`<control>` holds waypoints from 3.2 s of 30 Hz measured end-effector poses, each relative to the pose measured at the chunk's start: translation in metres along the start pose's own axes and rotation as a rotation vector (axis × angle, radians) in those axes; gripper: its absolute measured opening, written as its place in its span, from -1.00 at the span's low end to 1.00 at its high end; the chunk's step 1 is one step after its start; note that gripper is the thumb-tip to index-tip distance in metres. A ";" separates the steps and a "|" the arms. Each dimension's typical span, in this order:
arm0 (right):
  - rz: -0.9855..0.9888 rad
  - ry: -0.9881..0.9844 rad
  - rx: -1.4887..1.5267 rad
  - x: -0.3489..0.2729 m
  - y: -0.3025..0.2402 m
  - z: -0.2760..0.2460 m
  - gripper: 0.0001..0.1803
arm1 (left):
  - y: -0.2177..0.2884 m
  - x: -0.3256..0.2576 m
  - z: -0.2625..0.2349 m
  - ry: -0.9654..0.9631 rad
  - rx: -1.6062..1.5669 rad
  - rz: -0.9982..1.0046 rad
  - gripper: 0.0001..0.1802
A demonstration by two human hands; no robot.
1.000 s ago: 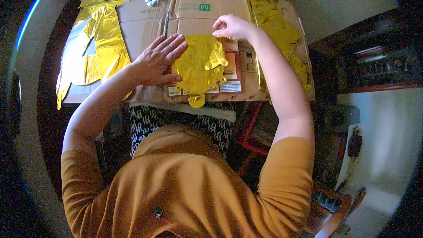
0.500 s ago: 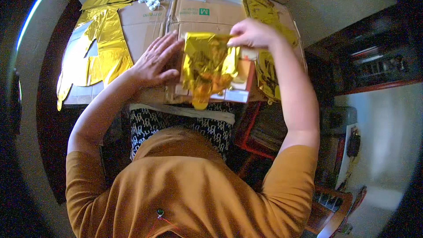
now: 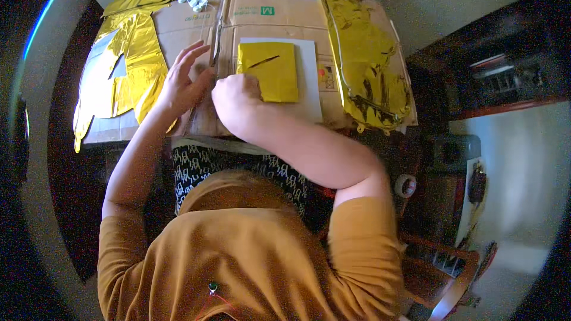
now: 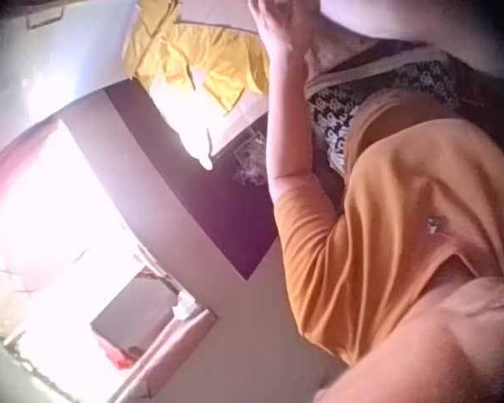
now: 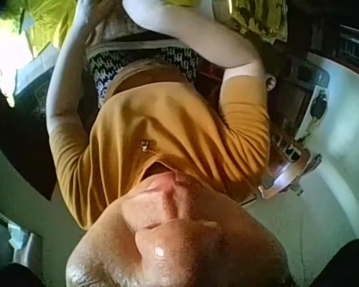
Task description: Folding and packaging gold foil balloons into retail sleeves.
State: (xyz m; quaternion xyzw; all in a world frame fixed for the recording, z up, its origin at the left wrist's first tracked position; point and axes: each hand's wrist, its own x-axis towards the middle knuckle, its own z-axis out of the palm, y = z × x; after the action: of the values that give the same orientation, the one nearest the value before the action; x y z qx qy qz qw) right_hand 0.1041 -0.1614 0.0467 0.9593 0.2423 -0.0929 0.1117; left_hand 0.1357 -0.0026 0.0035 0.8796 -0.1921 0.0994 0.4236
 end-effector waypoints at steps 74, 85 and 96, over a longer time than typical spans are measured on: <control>0.558 0.311 2.009 -0.202 0.007 0.132 -0.78 | 0.056 -0.143 0.025 -0.074 -0.694 -0.661 -0.35; 0.287 0.302 2.112 -0.160 0.038 0.132 -0.68 | 0.055 -0.136 0.018 -0.180 -0.686 -0.248 0.03; 0.240 0.309 2.101 -0.168 0.034 0.120 -0.63 | 0.051 -0.121 0.004 -0.306 -0.477 -0.502 -0.50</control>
State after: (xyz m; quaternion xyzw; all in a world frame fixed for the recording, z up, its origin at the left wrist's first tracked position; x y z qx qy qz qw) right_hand -0.0399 -0.2963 -0.0231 0.5937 -0.0437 -0.1210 -0.7943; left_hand 0.0043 -0.0037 -0.0044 0.7806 -0.0492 -0.1875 0.5943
